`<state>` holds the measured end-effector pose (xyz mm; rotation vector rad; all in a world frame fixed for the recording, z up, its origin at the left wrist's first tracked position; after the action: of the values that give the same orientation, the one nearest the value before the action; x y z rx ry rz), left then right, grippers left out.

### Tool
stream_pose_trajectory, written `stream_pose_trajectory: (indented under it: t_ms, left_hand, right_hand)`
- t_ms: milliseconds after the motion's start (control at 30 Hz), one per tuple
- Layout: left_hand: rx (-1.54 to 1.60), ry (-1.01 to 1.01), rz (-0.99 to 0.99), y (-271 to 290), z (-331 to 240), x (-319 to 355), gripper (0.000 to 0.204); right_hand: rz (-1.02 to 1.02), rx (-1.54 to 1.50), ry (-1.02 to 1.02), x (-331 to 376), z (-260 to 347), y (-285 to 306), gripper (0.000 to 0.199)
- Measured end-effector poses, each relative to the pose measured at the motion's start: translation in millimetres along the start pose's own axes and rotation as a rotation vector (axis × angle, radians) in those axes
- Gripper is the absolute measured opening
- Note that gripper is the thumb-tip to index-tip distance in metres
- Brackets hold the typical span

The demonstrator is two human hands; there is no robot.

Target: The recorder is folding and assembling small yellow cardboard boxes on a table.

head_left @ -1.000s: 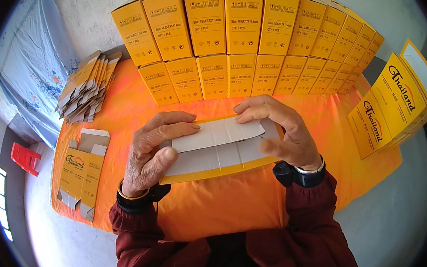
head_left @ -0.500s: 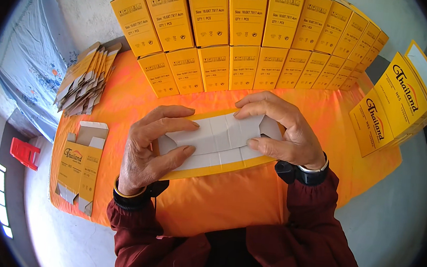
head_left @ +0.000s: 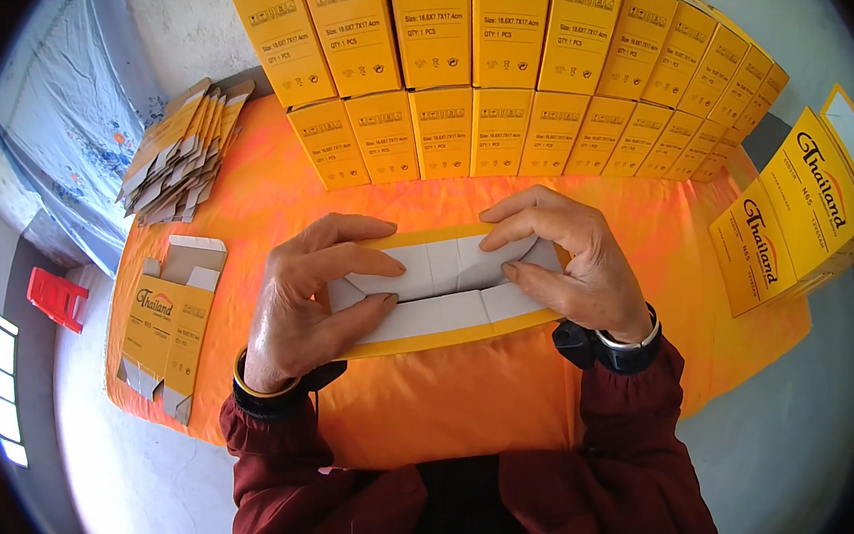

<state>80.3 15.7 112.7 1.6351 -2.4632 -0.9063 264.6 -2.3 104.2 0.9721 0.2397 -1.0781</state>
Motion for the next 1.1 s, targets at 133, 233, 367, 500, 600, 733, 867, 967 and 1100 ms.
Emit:
stream_pose_trajectory:
  t_ms: [133,233,367,500,600,733,867,967,1100]
  left_hand:
    - [-0.048,-0.101,-0.025,1.5,-0.7,-0.9,0.026]
    - [0.007,-0.012,-0.011,-0.9,3.8,-2.6,0.030]
    - [0.097,0.014,0.000,-4.6,17.9,-1.3,0.035]
    - [0.086,-0.050,-0.011,-1.4,9.3,14.5,0.036]
    - [-0.011,-0.172,-0.088,8.5,-12.4,26.6,0.034]
    - [-0.216,-0.446,-0.235,14.6,-46.9,46.3,0.032]
    - [-0.388,-0.536,-0.156,-18.4,-13.7,52.9,0.034]
    - [-0.457,-0.412,0.005,-52.6,37.9,48.6,0.041]
    - [-0.525,-0.289,0.102,-71.1,63.5,42.8,0.054]
  right_hand:
    - [-0.015,-0.046,0.039,-2.1,3.3,1.3,0.038]
    - [0.101,0.105,0.177,-2.3,24.5,-8.4,0.058]
    - [0.205,0.351,0.133,2.9,27.2,-22.4,0.074]
    - [0.123,0.326,0.129,4.4,39.3,-32.6,0.075]
    - [0.046,0.508,0.224,2.0,69.5,-21.6,0.074]
    - [-0.074,0.789,0.393,10.8,96.1,-26.6,0.071]
    - [0.034,0.734,0.288,43.8,57.9,-56.3,0.067]
    - [0.145,0.605,0.159,69.5,12.4,-72.1,0.065]
    - [0.170,0.527,0.057,79.5,-16.5,-74.0,0.064]
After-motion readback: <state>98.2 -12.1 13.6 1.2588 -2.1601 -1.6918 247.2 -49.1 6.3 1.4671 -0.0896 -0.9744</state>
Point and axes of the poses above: each hand's wrist, its own x-axis away from the middle knuckle, its own y-axis out of the back of the hand, z = x × y, the point moved 9 cm from there along -x, towards the middle knuckle, and after that the axes turned 11 degrees about y, right-handed, at the moved point
